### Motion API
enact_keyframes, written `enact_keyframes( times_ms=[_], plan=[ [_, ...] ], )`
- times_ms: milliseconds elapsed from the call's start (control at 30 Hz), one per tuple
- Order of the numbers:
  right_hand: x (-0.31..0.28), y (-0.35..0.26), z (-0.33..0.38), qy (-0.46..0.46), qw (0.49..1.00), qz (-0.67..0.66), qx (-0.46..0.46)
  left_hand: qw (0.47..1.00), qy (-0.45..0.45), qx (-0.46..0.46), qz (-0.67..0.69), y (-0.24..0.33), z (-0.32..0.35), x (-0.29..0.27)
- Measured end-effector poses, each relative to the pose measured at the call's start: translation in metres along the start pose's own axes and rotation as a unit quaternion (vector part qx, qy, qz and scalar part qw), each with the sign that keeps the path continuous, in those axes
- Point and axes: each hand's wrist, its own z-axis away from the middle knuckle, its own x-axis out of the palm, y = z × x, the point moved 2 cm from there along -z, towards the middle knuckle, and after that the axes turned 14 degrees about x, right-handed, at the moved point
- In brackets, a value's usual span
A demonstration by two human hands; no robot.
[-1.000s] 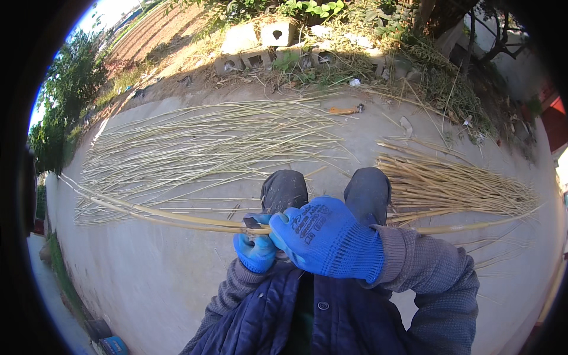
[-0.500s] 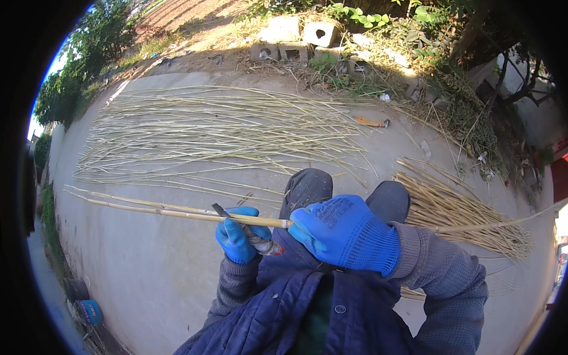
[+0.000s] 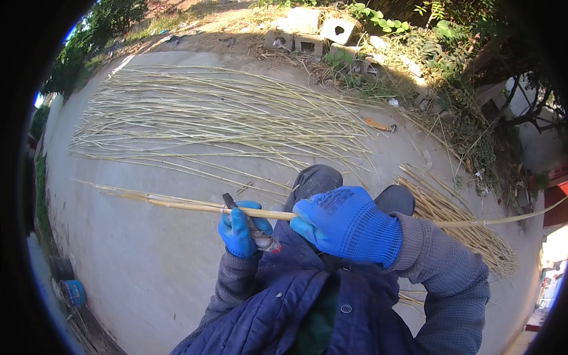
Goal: The person sits on the ground and uses a small knife to scrape and split thin bamboo strips. They handle each strip individually, scraping along its length and occasionally splitting it into thinner pieces, then placing the processed strips into a pile on the ground.
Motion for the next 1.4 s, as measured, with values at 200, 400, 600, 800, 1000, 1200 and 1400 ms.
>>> enact_keyframes(
  times_ms=[200,400,600,800,1000,1200,1400],
  plan=[
    [0.012,0.010,0.000,-0.074,0.997,0.004,0.029,0.998,0.039,-0.017,0.048,-0.017,0.001,-0.013],
    [0.024,0.017,-0.004,-0.170,0.979,-0.037,0.106,0.997,0.060,-0.044,0.004,-0.014,-0.002,-0.018],
    [0.039,0.022,-0.004,-0.145,0.984,-0.053,0.090,0.991,-0.007,-0.129,0.037,-0.016,0.000,-0.013],
    [0.070,0.024,-0.006,-0.162,0.982,-0.030,0.090,0.993,0.030,-0.102,0.042,-0.048,0.023,-0.003],
    [0.072,0.014,-0.011,-0.142,0.981,-0.088,0.098,0.993,0.000,-0.105,-0.050,-0.046,0.029,0.013],
    [0.055,0.041,-0.007,-0.262,0.950,-0.038,0.168,0.960,0.272,-0.061,0.028,-0.017,-0.027,-0.045],
    [0.064,0.042,-0.009,-0.195,0.969,-0.062,0.141,0.983,0.086,-0.133,0.092,-0.046,-0.005,-0.041]
  ],
)
